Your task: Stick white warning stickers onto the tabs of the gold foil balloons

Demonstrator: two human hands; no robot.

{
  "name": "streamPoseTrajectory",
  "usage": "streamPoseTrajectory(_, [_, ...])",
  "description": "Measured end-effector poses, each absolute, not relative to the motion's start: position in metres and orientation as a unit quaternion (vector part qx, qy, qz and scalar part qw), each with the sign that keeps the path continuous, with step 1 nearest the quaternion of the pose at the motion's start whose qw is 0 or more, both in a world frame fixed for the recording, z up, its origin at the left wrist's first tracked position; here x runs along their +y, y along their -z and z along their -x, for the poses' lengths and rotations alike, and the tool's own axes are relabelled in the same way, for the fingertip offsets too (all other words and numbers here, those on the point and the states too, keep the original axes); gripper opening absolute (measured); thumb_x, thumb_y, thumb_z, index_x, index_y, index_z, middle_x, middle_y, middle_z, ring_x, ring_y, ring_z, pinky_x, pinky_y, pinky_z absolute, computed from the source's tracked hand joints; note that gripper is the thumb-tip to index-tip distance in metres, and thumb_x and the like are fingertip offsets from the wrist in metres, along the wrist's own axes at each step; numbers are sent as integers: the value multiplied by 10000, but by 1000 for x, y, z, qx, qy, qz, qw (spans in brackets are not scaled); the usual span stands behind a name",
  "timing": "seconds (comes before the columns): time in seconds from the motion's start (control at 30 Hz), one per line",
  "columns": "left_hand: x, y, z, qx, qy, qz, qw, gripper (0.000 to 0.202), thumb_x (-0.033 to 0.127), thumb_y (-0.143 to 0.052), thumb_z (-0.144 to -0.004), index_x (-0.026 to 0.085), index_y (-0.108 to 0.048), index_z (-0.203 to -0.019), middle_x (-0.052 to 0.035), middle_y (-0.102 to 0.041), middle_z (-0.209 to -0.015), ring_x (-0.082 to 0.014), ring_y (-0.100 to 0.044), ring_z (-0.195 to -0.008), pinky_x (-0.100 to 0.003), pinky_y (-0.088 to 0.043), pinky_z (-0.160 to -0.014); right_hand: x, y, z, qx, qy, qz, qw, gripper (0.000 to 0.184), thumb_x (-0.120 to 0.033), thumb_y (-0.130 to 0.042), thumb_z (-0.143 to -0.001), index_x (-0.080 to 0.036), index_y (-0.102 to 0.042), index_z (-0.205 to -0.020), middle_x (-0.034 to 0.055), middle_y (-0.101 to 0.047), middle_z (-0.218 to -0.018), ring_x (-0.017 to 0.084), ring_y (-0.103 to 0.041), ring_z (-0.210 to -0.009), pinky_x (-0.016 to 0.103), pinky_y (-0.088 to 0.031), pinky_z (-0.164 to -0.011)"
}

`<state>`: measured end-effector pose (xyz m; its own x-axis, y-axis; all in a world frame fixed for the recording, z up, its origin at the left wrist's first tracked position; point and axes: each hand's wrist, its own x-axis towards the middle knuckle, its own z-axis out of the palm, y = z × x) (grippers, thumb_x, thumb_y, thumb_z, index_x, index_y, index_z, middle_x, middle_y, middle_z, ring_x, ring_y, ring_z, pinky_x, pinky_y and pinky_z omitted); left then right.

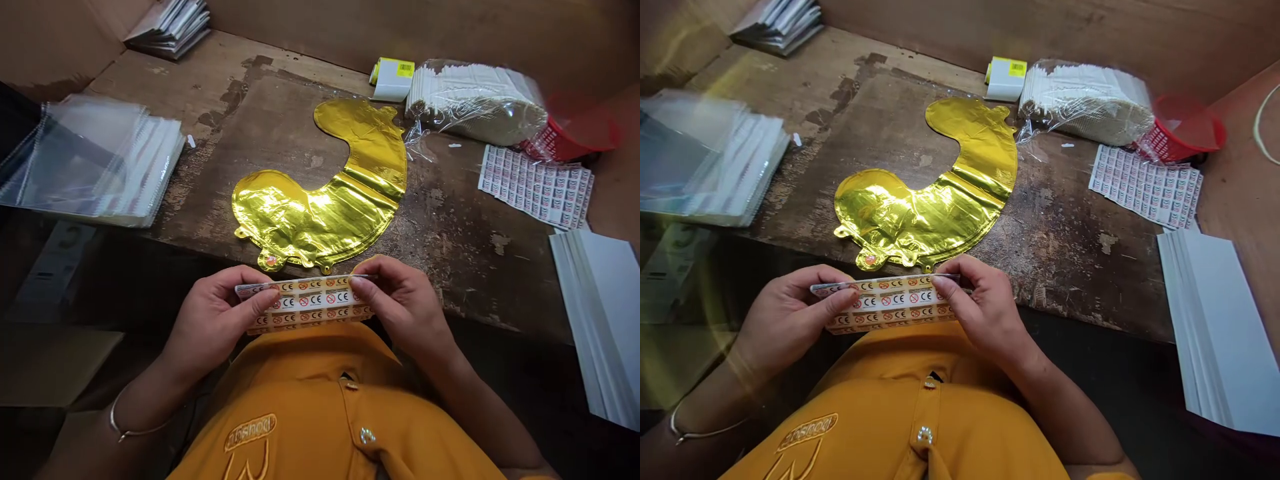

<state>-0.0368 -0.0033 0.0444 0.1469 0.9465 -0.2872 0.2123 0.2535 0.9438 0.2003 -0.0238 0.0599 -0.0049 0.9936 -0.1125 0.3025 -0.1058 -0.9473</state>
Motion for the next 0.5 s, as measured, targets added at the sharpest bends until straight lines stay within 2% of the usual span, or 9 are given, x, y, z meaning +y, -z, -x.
streamPoseTrajectory(0.1, [-1, -35, 35, 573, -339, -457, 590, 208, 349, -762, -706, 175, -648, -714, 11, -661, -608, -123, -608, -518, -208, -528, -467, -16, -52, -204, -471, -550, 570, 389, 172, -318, -718, -754, -185, -644, -834, -12, -646, -684, 105, -581, -606, 219, -475, -566])
streamPoseTrajectory(0.17, [1, -29, 37, 577, -339, -442, 597, 217, 352, -765, -705, 172, -646, -724, 10, -661, -613, -122, -606, -516, -207, -525, -461, -12, -49, -207, -451, -593, 554, 371, 205, -350, -731, -737, -174, -661, -816, -4, -655, -673, 112, -591, -608, 233, -492, -584])
streamPoseTrajectory(0.27, [2, -23, 42, 577, -333, -452, 593, 222, 365, -764, -716, 173, -662, -766, 3, -673, -647, -123, -611, -551, -202, -526, -482, -11, -47, -208, -478, -578, 561, 349, 217, -364, -694, -774, -157, -669, -712, 3, -641, -651, 105, -568, -604, 229, -476, -586])
streamPoseTrajectory(0.37, [1, -17, 48, 578, -339, -458, 584, 232, 400, -736, -755, 182, -659, -742, 5, -668, -657, -113, -596, -567, -193, -518, -502, -12, -46, -206, -490, -545, 581, 354, 207, -348, -678, -791, -153, -673, -720, 0, -628, -647, 99, -542, -602, 217, -446, -571])
streamPoseTrajectory(0.5, [1, -10, 52, 581, -349, -420, 603, 265, 438, -723, -764, 200, -622, -705, 32, -637, -613, -104, -563, -513, -198, -500, -459, -10, -44, -204, -507, -565, 556, 338, 239, -355, -644, -813, -158, -636, -677, -4, -604, -648, 102, -529, -625, 223, -444, -600])
